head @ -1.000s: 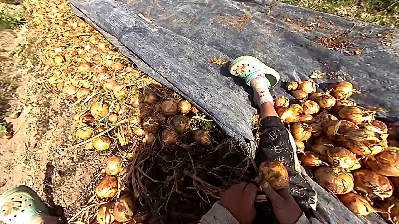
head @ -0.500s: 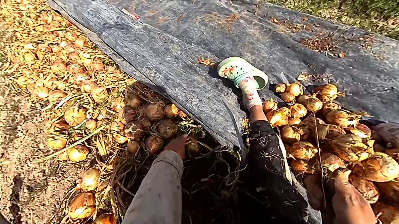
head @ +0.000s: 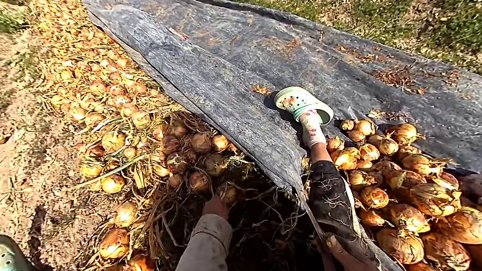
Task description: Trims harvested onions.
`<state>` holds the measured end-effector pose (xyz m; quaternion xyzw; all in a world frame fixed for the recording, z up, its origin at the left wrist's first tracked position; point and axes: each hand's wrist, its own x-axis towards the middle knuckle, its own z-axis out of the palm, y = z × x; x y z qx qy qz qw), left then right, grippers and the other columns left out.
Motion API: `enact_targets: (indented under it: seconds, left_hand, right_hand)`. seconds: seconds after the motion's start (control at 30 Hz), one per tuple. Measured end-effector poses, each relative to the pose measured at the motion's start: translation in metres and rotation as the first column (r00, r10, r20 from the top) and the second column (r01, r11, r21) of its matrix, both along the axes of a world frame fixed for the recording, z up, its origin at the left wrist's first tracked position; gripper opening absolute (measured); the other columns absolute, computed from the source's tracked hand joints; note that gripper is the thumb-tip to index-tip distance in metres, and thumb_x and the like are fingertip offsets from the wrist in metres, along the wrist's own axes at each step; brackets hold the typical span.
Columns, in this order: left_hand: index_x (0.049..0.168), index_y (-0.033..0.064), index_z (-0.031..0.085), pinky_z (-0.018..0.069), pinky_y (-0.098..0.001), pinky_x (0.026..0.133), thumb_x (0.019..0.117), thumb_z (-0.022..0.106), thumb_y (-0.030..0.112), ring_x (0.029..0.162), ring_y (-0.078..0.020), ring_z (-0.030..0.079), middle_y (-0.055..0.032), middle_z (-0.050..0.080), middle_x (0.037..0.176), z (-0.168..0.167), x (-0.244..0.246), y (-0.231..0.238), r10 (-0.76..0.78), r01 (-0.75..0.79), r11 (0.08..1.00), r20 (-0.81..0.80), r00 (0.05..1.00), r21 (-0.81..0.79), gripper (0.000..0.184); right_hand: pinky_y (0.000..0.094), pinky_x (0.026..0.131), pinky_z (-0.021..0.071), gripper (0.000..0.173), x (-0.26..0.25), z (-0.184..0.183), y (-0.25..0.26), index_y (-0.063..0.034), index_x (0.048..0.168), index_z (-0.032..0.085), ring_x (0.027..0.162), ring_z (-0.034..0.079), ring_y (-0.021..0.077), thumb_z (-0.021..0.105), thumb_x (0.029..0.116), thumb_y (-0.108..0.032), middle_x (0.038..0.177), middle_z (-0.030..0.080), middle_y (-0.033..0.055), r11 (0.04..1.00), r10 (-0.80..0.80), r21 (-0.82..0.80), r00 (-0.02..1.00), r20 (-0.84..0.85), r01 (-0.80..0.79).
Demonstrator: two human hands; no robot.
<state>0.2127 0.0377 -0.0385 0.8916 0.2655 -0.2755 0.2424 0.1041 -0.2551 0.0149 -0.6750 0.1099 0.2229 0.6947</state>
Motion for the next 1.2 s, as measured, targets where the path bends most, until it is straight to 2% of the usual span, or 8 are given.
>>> enact_targets:
  seconds: [0.2, 0.3, 0.37, 0.43, 0.67, 0.77, 0.93, 1.2]
  left_hand:
    - [0.121, -0.0093, 0.068, 0.0457, -0.0546, 0.106, 0.1020, 0.055, 0.013, 0.116, -0.0390, 0.063, -0.0278, 0.066, 0.120, 0.033, -0.092, 0.011, 0.179, 0.012, 0.953, 0.597, 0.782, -0.302, 0.031]
    - [0.106, -0.0115, 0.073, 0.0388, -0.0630, 0.109, 0.0895, 0.057, 0.011, 0.126, -0.0490, 0.056, -0.0320, 0.066, 0.122, 0.052, -0.145, -0.007, 0.168, 0.110, 0.954, 0.805, 0.569, -0.277, 0.032]
    - [0.103, -0.0086, 0.073, 0.0523, -0.0372, 0.103, 0.0900, 0.056, 0.009, 0.112, -0.0206, 0.070, -0.0164, 0.076, 0.106, 0.065, -0.174, -0.022, 0.195, 0.141, 0.938, 0.817, 0.543, -0.318, 0.028]
    - [0.096, -0.0111, 0.070, 0.0556, -0.0225, 0.076, 0.0888, 0.056, 0.001, 0.077, -0.0034, 0.068, -0.0090, 0.071, 0.082, 0.080, -0.195, -0.037, 0.189, 0.219, 0.898, 0.786, 0.589, -0.380, 0.020]
    - [0.098, -0.0137, 0.068, 0.0567, -0.0506, 0.073, 0.0968, 0.058, 0.010, 0.076, -0.0316, 0.072, -0.0246, 0.071, 0.081, 0.104, -0.219, -0.025, -0.150, 0.513, 0.755, 0.655, 0.741, -0.408, 0.026]
    - [0.102, -0.0128, 0.069, 0.0573, -0.0551, 0.077, 0.0956, 0.067, 0.038, 0.080, -0.0348, 0.073, -0.0255, 0.072, 0.086, 0.103, -0.224, -0.024, -0.227, 0.525, 0.744, 0.582, 0.781, -0.414, 0.052]
    - [0.088, -0.0092, 0.070, 0.0576, -0.0577, 0.070, 0.0866, 0.078, 0.019, 0.072, -0.0382, 0.073, -0.0239, 0.072, 0.077, 0.096, -0.228, -0.042, -0.218, 0.427, 0.879, 0.618, 0.756, -0.212, 0.029]
    - [0.098, -0.0060, 0.073, 0.0604, -0.0380, 0.075, 0.0869, 0.052, 0.009, 0.079, -0.0262, 0.074, -0.0157, 0.074, 0.085, 0.089, -0.173, -0.048, -0.184, 0.062, 0.983, 0.922, 0.341, 0.173, 0.028]
  right_hand:
    - [0.0312, 0.058, 0.0574, 0.029, -0.005, -0.004, 0.014, -0.0012, 0.115, 0.053, 0.056, 0.062, 0.0122, 0.054, 0.0981, -0.025, 0.071, 0.060, -0.0002, 0.983, 0.183, -0.017, 0.981, -0.067, -0.185]
    - [0.0300, 0.060, 0.0587, 0.078, -0.001, 0.001, 0.029, 0.0009, 0.125, 0.052, 0.063, 0.064, 0.0092, 0.076, 0.0751, -0.054, 0.085, 0.064, -0.0007, 0.974, 0.225, -0.033, 0.973, 0.058, -0.224]
    - [0.0245, 0.072, 0.0576, 0.108, 0.000, 0.007, 0.037, 0.0050, 0.131, 0.053, 0.081, 0.066, 0.0025, 0.077, 0.0634, -0.076, 0.100, 0.068, -0.0001, 0.970, 0.242, -0.089, 0.946, 0.218, -0.228]
    - [0.0233, 0.088, 0.0561, 0.102, -0.004, 0.010, 0.042, 0.0079, 0.127, 0.056, 0.098, 0.066, 0.0010, 0.070, 0.0720, -0.077, 0.108, 0.071, 0.0030, 0.966, 0.257, -0.088, 0.869, 0.424, -0.243]
    - [0.0195, 0.066, 0.0510, 0.019, -0.035, 0.015, 0.026, -0.0045, 0.100, 0.061, 0.069, 0.058, -0.0060, 0.060, 0.0979, -0.024, 0.078, 0.061, -0.0124, 0.927, 0.349, 0.011, 0.873, 0.342, -0.375]
    - [0.0249, 0.060, 0.0508, 0.027, -0.048, 0.008, 0.022, 0.0007, 0.112, 0.060, 0.063, 0.056, 0.0009, 0.054, 0.1011, -0.023, 0.080, 0.062, -0.0048, 0.909, 0.410, 0.016, 0.901, 0.144, -0.416]
    - [0.0241, 0.050, 0.0457, 0.030, -0.053, 0.004, 0.028, -0.0021, 0.113, 0.057, 0.050, 0.047, 0.0029, 0.038, 0.1069, -0.024, 0.068, 0.054, -0.0064, 0.939, 0.333, 0.110, 0.941, -0.059, -0.325]
    - [0.0197, 0.046, 0.0455, 0.032, -0.042, 0.002, 0.035, -0.0095, 0.100, 0.051, 0.045, 0.048, 0.0034, 0.025, 0.1105, -0.024, 0.058, 0.050, -0.0083, 0.957, 0.201, 0.238, 0.969, -0.142, -0.164]
